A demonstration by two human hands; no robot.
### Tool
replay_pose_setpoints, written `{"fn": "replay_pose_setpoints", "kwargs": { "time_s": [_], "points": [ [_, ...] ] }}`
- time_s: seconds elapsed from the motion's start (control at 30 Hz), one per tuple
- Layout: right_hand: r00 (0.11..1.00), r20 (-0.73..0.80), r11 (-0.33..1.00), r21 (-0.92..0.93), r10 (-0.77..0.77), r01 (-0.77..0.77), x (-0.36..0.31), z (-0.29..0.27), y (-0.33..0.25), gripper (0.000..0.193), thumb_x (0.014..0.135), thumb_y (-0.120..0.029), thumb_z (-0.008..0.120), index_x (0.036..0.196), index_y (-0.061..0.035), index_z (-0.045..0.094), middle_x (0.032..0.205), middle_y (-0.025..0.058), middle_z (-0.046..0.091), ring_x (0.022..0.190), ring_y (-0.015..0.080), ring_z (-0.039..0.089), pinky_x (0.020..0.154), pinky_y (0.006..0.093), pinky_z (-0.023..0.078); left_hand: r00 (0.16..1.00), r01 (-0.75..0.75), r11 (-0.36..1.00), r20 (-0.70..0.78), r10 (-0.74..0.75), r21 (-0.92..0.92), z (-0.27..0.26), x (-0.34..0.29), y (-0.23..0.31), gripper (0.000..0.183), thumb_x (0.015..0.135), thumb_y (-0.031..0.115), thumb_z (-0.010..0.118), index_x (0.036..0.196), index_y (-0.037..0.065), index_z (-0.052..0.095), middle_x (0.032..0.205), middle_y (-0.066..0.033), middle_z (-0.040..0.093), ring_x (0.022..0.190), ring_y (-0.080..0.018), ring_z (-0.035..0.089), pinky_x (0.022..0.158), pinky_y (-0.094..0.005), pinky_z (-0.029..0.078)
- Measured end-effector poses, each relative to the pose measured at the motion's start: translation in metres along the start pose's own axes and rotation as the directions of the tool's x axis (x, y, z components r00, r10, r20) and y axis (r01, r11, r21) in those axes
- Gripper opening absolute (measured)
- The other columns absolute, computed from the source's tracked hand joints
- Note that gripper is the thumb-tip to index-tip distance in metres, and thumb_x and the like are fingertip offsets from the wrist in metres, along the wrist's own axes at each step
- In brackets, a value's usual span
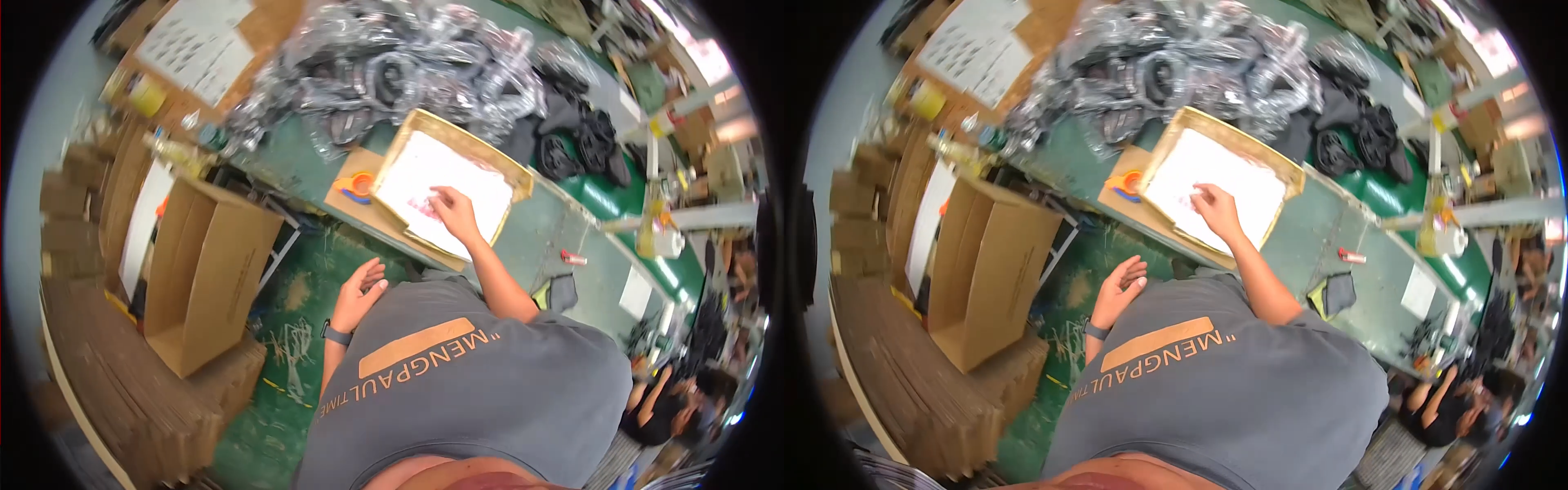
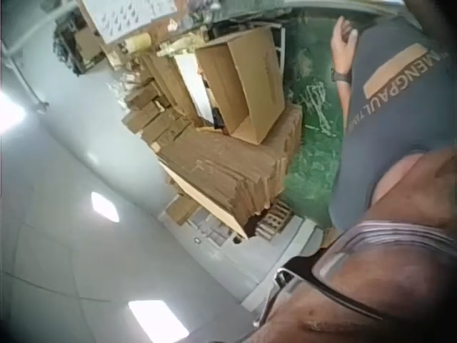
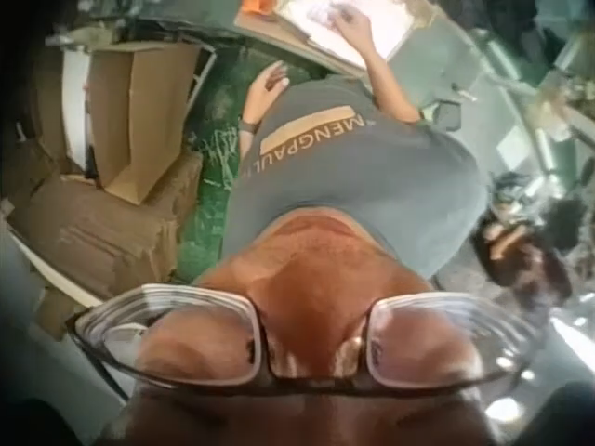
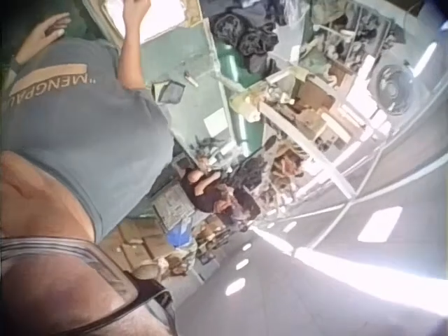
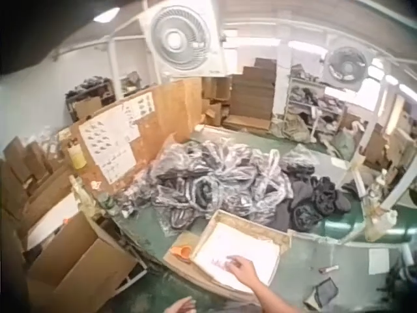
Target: Inspecting bicycle saddles and placing them into protective plastic bags at a factory workstation.
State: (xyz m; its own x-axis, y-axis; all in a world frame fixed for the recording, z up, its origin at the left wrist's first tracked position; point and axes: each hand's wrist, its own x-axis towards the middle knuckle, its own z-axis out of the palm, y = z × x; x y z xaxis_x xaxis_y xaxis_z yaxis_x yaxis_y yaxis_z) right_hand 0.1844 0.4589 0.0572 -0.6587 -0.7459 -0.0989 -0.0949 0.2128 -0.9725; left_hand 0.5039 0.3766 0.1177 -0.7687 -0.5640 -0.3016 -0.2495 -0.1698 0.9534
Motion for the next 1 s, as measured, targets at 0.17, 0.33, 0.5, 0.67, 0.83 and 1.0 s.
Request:
{"fn": "replay_pose_setpoints", "kwargs": {
  "time_s": [0.17, 0.33, 0.5, 0.67, 0.83, 1.0],
  "points": [
    [0.871, -0.433, 0.972, 0.141, 0.230, -0.187, -0.062, -0.187, 0.134, 0.028, 0.098, -0.016, 0.071, 0.122, -0.0027, 0.072, 0.081, 0.0071, 0.073, 0.073, 0.0125, 0.069, 0.065, 0.0302, 0.055, 0.990, 0.024, 0.941, 0.126, -0.070, 0.337, 0.077, 0.068, -0.010, 0.062, 0.095, 0.018, 0.078, 0.151, 0.003, 0.054, 0.138, -0.0202, 0.069, 0.121, -0.0291, 0.070, 0.101, -0.0387, 0.054],
    [0.759, -0.626, 0.860, -0.275, 0.180, -0.431, -0.043, -0.334, 0.244, 0.051, 0.088, -0.028, 0.078, 0.131, -0.0037, 0.067, 0.103, 0.0192, 0.076, 0.100, 0.0380, 0.074, 0.088, 0.0463, 0.058, 0.918, -0.091, 0.811, 0.364, -0.156, 0.578, 0.166, 0.117, -0.015, 0.063, 0.094, 0.021, 0.080, 0.149, 0.004, 0.055, 0.134, -0.0196, 0.070, 0.121, -0.0297, 0.070, 0.100, -0.0394, 0.055],
    [0.868, -0.497, 0.707, -0.615, -0.004, -0.349, 0.072, -0.437, 0.280, 0.068, 0.086, -0.012, 0.072, 0.150, -0.0036, 0.049, 0.141, 0.0260, 0.060, 0.128, 0.0446, 0.060, 0.107, 0.0523, 0.051, 0.894, -0.101, 0.752, 0.391, -0.219, 0.651, 0.224, 0.141, -0.009, 0.064, 0.094, 0.023, 0.080, 0.149, 0.004, 0.055, 0.135, -0.0180, 0.070, 0.122, -0.0302, 0.069, 0.101, -0.0398, 0.055],
    [0.920, -0.355, 0.491, -0.839, -0.164, -0.236, 0.175, -0.506, 0.339, 0.073, 0.084, 0.003, 0.064, 0.154, -0.0085, 0.047, 0.147, 0.0190, 0.057, 0.136, 0.0400, 0.055, 0.114, 0.0541, 0.046, 0.951, -0.098, 0.626, 0.257, -0.170, 0.774, 0.246, 0.168, -0.015, 0.050, 0.094, 0.022, 0.078, 0.138, 0.003, 0.064, 0.126, -0.0175, 0.074, 0.117, -0.0331, 0.071, 0.099, -0.0418, 0.056],
    [0.960, -0.263, 0.227, -0.934, 0.093, -0.278, 0.182, -0.493, 0.363, 0.056, 0.091, -0.006, 0.061, 0.146, -0.0174, 0.056, 0.141, 0.0123, 0.059, 0.141, 0.0331, 0.051, 0.102, 0.0698, 0.048, 0.994, -0.106, 0.559, 0.097, 0.046, 0.823, 0.280, 0.221, 0.019, 0.036, 0.093, 0.013, 0.077, 0.127, 0.002, 0.070, 0.115, -0.0168, 0.076, 0.104, -0.0324, 0.074, 0.090, -0.0412, 0.058],
    [0.924, -0.255, 0.427, -0.829, 0.284, -0.360, 0.140, -0.431, 0.224, 0.060, 0.090, -0.023, 0.073, 0.146, -0.0125, 0.055, 0.125, 0.0189, 0.072, 0.118, 0.0403, 0.068, 0.098, 0.0563, 0.053, 0.987, -0.122, 0.756, 0.159, 0.023, 0.643, 0.307, 0.256, -0.005, 0.034, 0.091, 0.004, 0.074, 0.125, 0.002, 0.069, 0.110, -0.0163, 0.076, 0.101, -0.0319, 0.075, 0.087, -0.0428, 0.059]
  ]
}}
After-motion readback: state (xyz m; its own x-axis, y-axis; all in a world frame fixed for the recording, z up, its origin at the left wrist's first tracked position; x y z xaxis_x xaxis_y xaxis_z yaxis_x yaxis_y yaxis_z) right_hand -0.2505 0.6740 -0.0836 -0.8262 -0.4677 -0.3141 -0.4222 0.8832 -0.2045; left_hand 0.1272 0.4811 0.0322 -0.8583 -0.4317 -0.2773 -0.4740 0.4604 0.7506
